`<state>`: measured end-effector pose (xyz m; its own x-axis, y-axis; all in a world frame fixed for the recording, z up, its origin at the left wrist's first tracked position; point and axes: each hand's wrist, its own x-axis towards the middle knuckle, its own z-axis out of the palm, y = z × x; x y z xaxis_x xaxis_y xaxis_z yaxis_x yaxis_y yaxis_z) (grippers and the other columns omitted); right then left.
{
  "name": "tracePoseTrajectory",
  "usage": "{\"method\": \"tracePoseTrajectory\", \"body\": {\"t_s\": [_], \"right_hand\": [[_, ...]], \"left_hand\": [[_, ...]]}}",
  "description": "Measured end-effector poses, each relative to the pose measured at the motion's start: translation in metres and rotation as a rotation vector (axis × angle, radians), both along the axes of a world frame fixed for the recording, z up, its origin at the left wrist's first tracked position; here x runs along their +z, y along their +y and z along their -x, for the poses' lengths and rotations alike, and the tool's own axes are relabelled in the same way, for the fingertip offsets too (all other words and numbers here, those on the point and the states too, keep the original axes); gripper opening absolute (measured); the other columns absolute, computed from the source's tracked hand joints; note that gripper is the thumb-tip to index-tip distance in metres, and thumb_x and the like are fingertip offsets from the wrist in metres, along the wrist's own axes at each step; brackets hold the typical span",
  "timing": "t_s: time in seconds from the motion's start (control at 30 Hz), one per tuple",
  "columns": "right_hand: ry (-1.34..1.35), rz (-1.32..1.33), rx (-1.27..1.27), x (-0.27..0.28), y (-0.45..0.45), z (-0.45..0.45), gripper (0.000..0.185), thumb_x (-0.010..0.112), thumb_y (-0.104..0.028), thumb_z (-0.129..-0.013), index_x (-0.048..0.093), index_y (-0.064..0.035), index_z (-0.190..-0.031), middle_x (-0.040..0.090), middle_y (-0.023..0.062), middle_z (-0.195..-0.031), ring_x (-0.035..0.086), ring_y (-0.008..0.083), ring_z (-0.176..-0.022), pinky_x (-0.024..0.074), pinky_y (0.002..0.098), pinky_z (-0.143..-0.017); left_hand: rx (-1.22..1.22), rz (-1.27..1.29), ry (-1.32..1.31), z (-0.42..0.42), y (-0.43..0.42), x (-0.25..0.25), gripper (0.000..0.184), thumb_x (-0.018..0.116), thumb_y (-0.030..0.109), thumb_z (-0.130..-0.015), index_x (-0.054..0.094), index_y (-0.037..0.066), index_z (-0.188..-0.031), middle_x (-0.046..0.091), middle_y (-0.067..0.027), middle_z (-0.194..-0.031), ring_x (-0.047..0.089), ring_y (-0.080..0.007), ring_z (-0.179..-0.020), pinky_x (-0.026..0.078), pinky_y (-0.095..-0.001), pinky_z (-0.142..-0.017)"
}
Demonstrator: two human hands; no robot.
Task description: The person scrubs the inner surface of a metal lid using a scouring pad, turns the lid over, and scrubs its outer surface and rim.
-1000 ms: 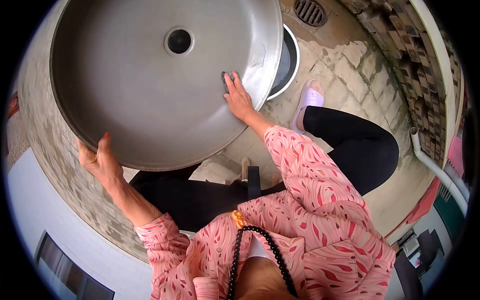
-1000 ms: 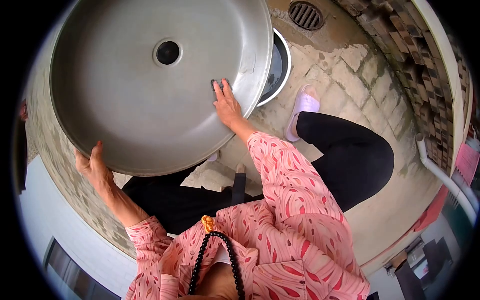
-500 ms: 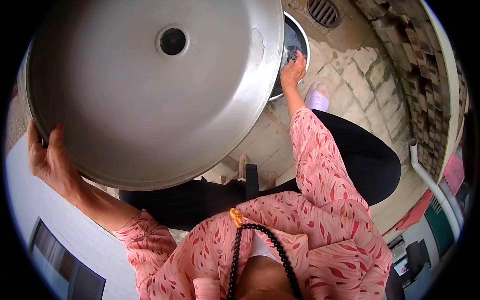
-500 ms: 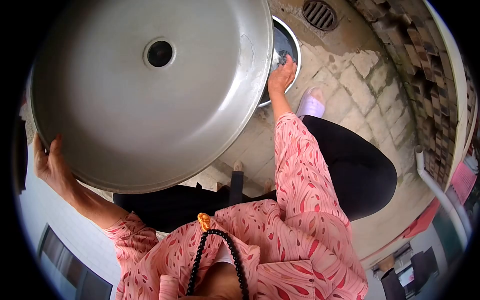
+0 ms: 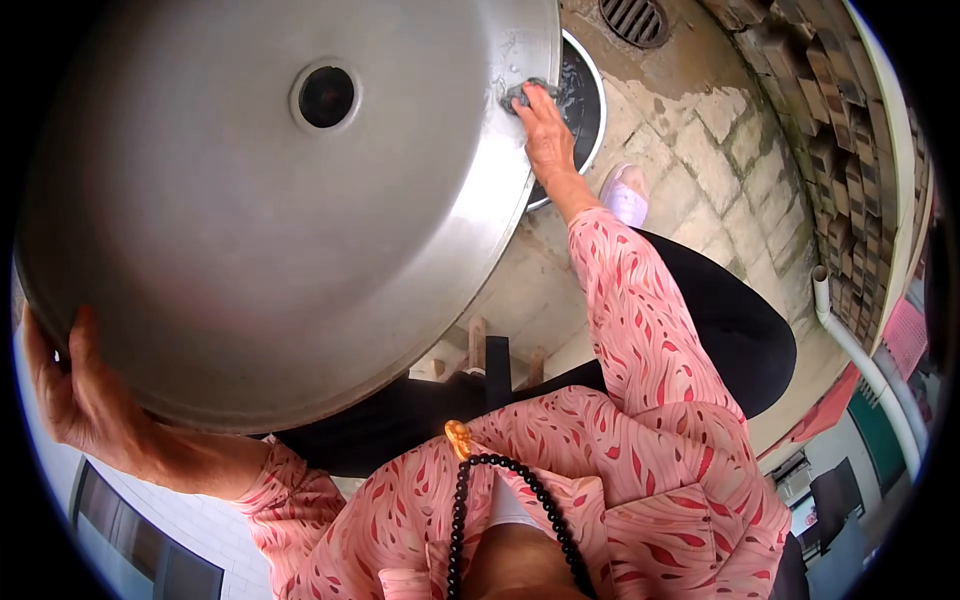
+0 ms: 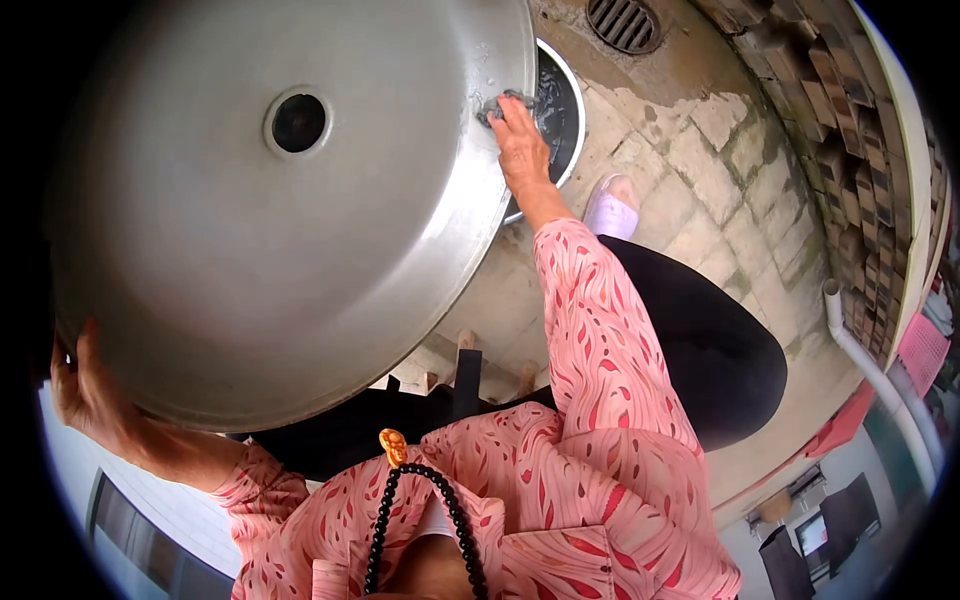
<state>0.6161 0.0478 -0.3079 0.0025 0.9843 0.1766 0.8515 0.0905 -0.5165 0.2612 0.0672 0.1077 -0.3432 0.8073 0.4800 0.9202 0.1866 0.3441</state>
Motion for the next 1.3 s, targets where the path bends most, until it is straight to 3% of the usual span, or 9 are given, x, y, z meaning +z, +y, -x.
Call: {"method": "tracePoseTrajectory", "body": {"t_s": [0.3,0.43,0.57,0.7,0.87,0.97,1.07,1.17,1.3], "right_hand": [[-0.014,0.217,0.292,0.017,-0.074,0.011,0.048,0.054,0.012,-0.075,0.065,-0.0126,-0.115,0.052,0.0084,-0.137,0.045,0.0230,-0.131,0.0285,0.0513,-0.112],[-0.265,0.079,0.227,0.023,0.015,-0.062,0.055,0.056,0.012,-0.073,0.060,-0.0115,-0.123,0.043,0.0110,-0.145,0.041,0.0278,-0.134,0.0350,0.0450,-0.109],[-0.082,0.338,0.006,0.023,-0.053,-0.036,0.065,0.049,0.015,-0.076,0.051,-0.0133,-0.134,0.033,0.0117,-0.152,0.045,0.0341,-0.130,0.0469,0.0375,-0.100],[-0.178,0.410,0.051,0.032,-0.103,-0.010,0.051,0.053,0.006,-0.081,0.055,-0.0084,-0.130,0.035,0.0180,-0.149,0.045,0.0391,-0.129,0.0493,0.0415,-0.097],[-0.244,0.494,0.055,0.043,-0.107,0.014,0.046,0.053,0.002,-0.083,0.054,-0.0027,-0.129,0.037,0.0229,-0.146,0.046,0.0457,-0.125,0.0526,0.0458,-0.091],[-0.228,0.445,0.092,0.053,-0.116,0.034,0.039,0.053,0.003,-0.082,0.059,-0.0006,-0.120,0.042,0.0238,-0.142,0.043,0.0444,-0.128,0.0421,0.0467,-0.103],[0.030,0.423,0.113,0.056,-0.138,0.067,0.042,0.053,0.008,-0.076,0.064,-0.0038,-0.115,0.048,0.0201,-0.138,0.042,0.0423,-0.129,0.0353,0.0459,-0.108],[0.112,0.375,0.010,0.054,-0.148,0.092,0.043,0.052,0.008,-0.076,0.063,-0.0056,-0.116,0.049,0.0184,-0.136,0.041,0.0399,-0.131,0.0321,0.0487,-0.109],[0.064,0.317,-0.086,0.054,-0.149,0.083,0.041,0.053,0.006,-0.078,0.063,-0.0063,-0.116,0.050,0.0169,-0.134,0.042,0.0359,-0.129,0.0294,0.0481,-0.110]], "left_hand": [[-0.022,-0.018,-0.008,0.005,0.010,-0.015,0.033,0.067,-0.004,-0.084,0.062,-0.007,-0.117,0.065,-0.0183,-0.116,0.064,-0.0258,-0.108,0.052,-0.0406,-0.096],[-0.115,-0.055,-0.138,0.022,0.003,-0.023,0.034,0.068,-0.004,-0.083,0.063,-0.007,-0.116,0.066,-0.0177,-0.116,0.065,-0.0260,-0.106,0.053,-0.0392,-0.095],[-0.267,-0.122,-0.166,0.029,0.001,-0.026,0.032,0.070,0.001,-0.080,0.066,-0.006,-0.110,0.067,-0.0163,-0.108,0.066,-0.0255,-0.097,0.053,-0.0385,-0.089],[-0.500,-0.074,0.219,-0.005,0.020,-0.007,0.033,0.070,0.017,-0.073,0.068,-0.006,-0.096,0.066,-0.0151,-0.089,0.063,-0.0258,-0.082,0.052,-0.0416,-0.073],[-0.406,-0.083,0.139,-0.015,0.011,-0.011,0.025,0.075,0.005,-0.078,0.069,-0.003,-0.102,0.070,-0.0118,-0.092,0.067,-0.0188,-0.079,0.054,-0.0330,-0.072],[-0.033,-0.035,-0.014,-0.021,-0.009,-0.026,0.031,0.073,0.004,-0.081,0.069,-0.002,-0.111,0.071,-0.0126,-0.105,0.069,-0.0225,-0.093,0.054,-0.0366,-0.087],[-0.313,-0.099,-0.085,0.020,-0.012,-0.048,0.032,0.073,0.001,-0.078,0.071,0.001,-0.110,0.074,-0.0075,-0.092,0.066,-0.0117,-0.070,0.053,-0.0224,-0.066],[-0.324,-0.164,-0.019,0.015,-0.026,-0.063,0.035,0.073,0.005,-0.081,0.067,-0.001,-0.115,0.071,-0.0043,-0.089,0.061,-0.0065,-0.077,0.050,-0.0218,-0.070],[-0.316,-0.192,-0.054,0.004,-0.029,-0.067,0.025,0.061,-0.001,-0.074,0.069,0.004,-0.097,0.062,-0.0027,-0.070,0.054,-0.0072,-0.060,0.045,-0.0218,-0.058]]}}
